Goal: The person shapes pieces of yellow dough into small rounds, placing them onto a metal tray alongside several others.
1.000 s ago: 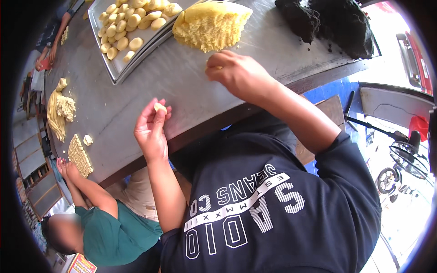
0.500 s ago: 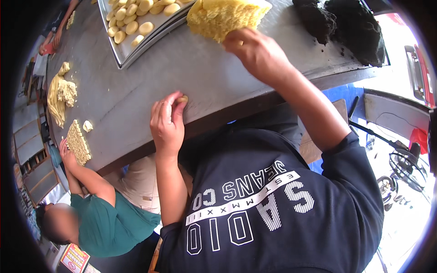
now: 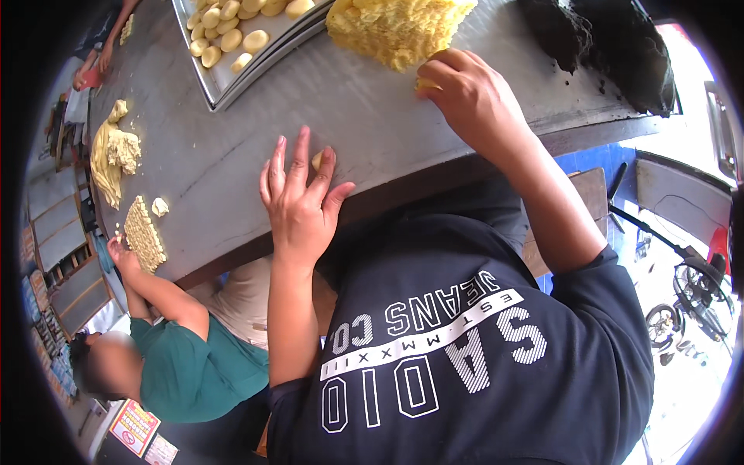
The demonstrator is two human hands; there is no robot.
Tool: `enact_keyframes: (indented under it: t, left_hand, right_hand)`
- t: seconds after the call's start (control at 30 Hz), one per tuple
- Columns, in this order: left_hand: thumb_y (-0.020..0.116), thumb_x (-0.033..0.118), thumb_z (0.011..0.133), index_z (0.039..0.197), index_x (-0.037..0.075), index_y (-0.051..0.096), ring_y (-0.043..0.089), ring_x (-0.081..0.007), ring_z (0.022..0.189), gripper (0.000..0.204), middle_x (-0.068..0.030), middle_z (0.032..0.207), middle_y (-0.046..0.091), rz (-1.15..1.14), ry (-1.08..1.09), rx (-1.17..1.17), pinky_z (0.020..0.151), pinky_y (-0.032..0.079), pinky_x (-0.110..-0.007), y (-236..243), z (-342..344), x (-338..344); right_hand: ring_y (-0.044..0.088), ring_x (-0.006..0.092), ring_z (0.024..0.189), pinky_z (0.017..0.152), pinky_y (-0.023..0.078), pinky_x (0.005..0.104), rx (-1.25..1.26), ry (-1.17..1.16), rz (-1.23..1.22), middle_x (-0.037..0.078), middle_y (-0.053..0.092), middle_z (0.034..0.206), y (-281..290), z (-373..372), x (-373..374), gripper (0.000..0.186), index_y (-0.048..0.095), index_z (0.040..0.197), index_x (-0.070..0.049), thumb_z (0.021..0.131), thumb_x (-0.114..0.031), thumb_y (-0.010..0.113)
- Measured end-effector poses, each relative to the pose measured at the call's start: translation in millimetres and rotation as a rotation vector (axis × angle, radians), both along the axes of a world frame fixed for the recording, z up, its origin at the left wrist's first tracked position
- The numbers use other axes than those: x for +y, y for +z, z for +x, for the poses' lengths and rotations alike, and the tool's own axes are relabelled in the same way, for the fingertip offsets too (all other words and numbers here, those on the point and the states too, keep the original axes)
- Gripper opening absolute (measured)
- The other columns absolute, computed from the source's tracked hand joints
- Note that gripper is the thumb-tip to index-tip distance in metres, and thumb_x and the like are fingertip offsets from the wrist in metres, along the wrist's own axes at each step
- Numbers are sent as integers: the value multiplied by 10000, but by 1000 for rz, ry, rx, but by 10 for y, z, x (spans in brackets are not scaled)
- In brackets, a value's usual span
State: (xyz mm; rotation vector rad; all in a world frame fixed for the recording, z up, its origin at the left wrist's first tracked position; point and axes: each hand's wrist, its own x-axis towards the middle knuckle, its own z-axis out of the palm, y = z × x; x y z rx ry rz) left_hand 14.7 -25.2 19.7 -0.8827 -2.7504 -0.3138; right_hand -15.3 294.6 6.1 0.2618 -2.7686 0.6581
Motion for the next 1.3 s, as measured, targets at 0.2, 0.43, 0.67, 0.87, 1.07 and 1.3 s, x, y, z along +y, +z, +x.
enact_keyframes:
  t: [0.2,0.43,0.67,0.87,1.07,1.3]
  left_hand:
    - [819,384,1043,1039,180,892,677,-312,1358,217,-26,1362,822,-75,-172,48,1229,380,-531,358,-781,234]
    - [813,370,1058,850,188,682,654,-196,908,306,31,885,685,295,-166,520,975,382,-441,-380,-1010,651]
    - [783,218,1059,837,131,709,684,-284,875,249,-43,829,693,267,-358,492,1008,434,-443,-287,-901,618]
    - [726,194,1136,1033,74,862,572,-283,543,208,-42,643,633,1001,186,-331,632,438,-374,-176,-977,466]
    - [836,401,1032,1159,161,907,654,-242,896,281,6,989,716,-115,223,223,930,448,-447,-176,-96,-146]
    - [806,99,1044,1071,45,790,716,-337,1008,62,-70,1096,755,463,238,-47,933,548,-461,-292,-37,6]
  right_hand:
    - [735,345,1026,924,618,464,144,193,29,86,738,1093,-121,-204,-7,72,762,1014,-82,978,-134,796]
    - [731,338,1078,934,619,458,-23,61,-19,84,740,1085,106,-47,-62,158,757,1091,-94,966,-171,815]
    - [731,313,1101,945,621,445,73,54,56,65,755,1097,-11,-19,-107,168,777,1104,-92,954,-156,819]
    - [731,294,1100,957,621,436,0,140,90,39,778,1178,69,-114,-134,132,838,1079,-100,962,-154,807]
    - [746,319,1093,965,624,442,94,126,-93,73,781,1181,42,146,-82,236,843,1163,-78,934,-133,869]
    - [726,334,1115,974,620,445,74,250,-137,89,774,1206,87,206,-290,250,830,1216,-112,971,-148,794]
